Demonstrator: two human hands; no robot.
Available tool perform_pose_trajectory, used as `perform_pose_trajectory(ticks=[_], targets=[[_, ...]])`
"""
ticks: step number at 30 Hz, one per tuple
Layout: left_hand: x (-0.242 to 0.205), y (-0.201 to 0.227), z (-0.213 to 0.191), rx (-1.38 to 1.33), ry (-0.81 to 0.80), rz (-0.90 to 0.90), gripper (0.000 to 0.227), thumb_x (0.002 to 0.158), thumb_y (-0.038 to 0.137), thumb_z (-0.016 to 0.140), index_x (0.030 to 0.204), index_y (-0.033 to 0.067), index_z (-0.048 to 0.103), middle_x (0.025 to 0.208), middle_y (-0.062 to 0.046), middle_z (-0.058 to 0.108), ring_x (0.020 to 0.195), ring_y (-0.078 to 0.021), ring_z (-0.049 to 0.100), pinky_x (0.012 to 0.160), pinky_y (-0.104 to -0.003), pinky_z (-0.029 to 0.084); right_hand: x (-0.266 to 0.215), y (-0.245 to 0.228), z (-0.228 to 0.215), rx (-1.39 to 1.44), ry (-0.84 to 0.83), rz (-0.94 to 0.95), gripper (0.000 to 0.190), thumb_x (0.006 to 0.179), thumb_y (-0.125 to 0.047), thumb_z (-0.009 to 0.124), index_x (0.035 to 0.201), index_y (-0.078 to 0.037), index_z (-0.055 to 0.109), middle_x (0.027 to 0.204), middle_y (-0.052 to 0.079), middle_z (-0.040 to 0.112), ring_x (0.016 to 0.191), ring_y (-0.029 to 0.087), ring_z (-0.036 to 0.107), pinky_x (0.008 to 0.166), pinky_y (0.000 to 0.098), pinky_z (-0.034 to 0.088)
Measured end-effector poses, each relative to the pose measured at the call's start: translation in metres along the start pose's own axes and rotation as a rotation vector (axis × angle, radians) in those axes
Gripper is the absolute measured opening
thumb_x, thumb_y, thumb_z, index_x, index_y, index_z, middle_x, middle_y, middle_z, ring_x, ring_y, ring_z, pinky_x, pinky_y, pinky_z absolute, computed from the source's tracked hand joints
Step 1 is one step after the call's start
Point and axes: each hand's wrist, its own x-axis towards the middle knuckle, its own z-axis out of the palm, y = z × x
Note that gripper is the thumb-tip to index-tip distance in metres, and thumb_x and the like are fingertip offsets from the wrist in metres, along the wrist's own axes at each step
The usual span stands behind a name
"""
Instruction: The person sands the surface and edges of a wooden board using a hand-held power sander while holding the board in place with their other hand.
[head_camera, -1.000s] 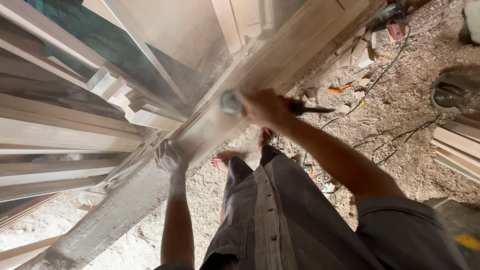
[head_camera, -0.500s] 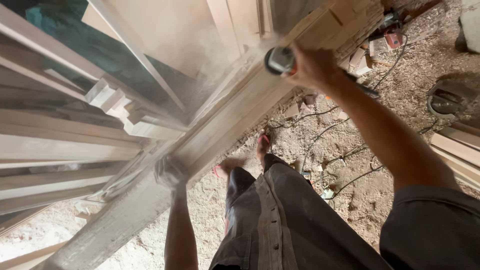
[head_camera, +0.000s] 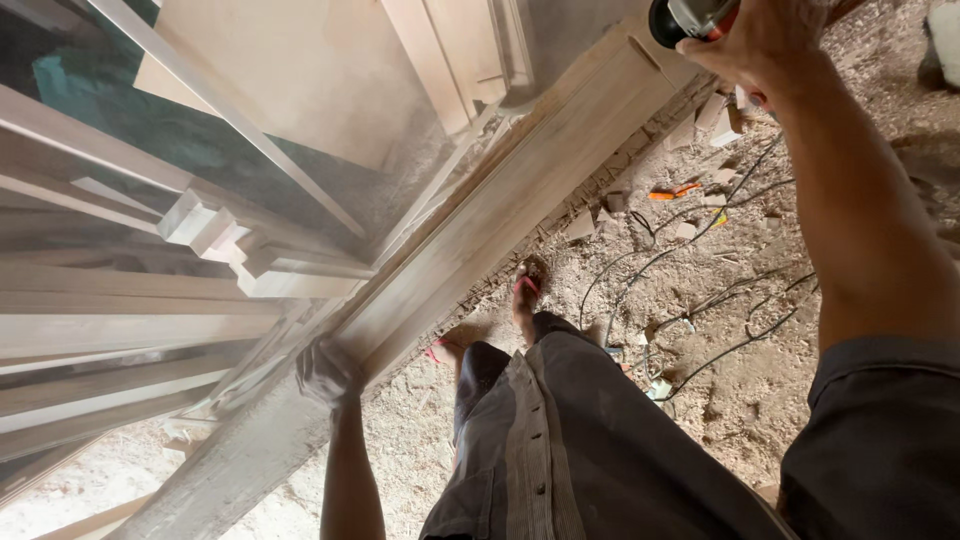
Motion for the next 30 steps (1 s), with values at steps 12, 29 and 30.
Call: perform_pose_trajectory(ticks=[12, 29, 30], targets=[[0.003, -0.004, -0.003, -0.002, -0.066, -0.028, 0.054, 0.112, 0.034, 0.032, 0.088, 0.0108, 0.075, 0.092, -0.011, 0.077, 0.085, -0.0274, 0.069, 0.083, -0.044, 0.055, -0.126, -0.194, 0.022, 0.186, -0.046, -0.499, 0.079, 0.079, -0.050, 0.088, 0.135, -0.005, 0.056, 0.087, 0.012, 0.074, 0.055, 0.021, 0.067, 0.048, 0.0347, 0.060], [0.098, 0.256, 0.022, -0.132, -0.845, 0.147, 0.138, 0.062, 0.070, 0.081, 0.167, 0.0203, 0.008, 0.164, -0.028, 0.015, 0.150, -0.0489, 0.019, 0.116, -0.072, 0.019, -0.380, -0.080, 0.077, 0.774, -0.034, 0.577, 0.080, 0.076, -0.061, 0.080, 0.136, -0.014, 0.054, 0.116, 0.016, 0.073, 0.103, 0.037, 0.073, 0.092, 0.0475, 0.057], [0.112, 0.279, 0.031, -0.082, -0.864, 0.190, 0.141, 0.060, 0.071, 0.082, 0.169, 0.0199, 0.007, 0.164, -0.027, 0.020, 0.150, -0.0473, 0.023, 0.118, -0.070, 0.021, -0.389, -0.063, 0.077, 0.714, 0.040, 0.588, 0.079, 0.078, -0.059, 0.082, 0.136, -0.013, 0.055, 0.116, 0.018, 0.073, 0.105, 0.039, 0.071, 0.092, 0.0498, 0.056]])
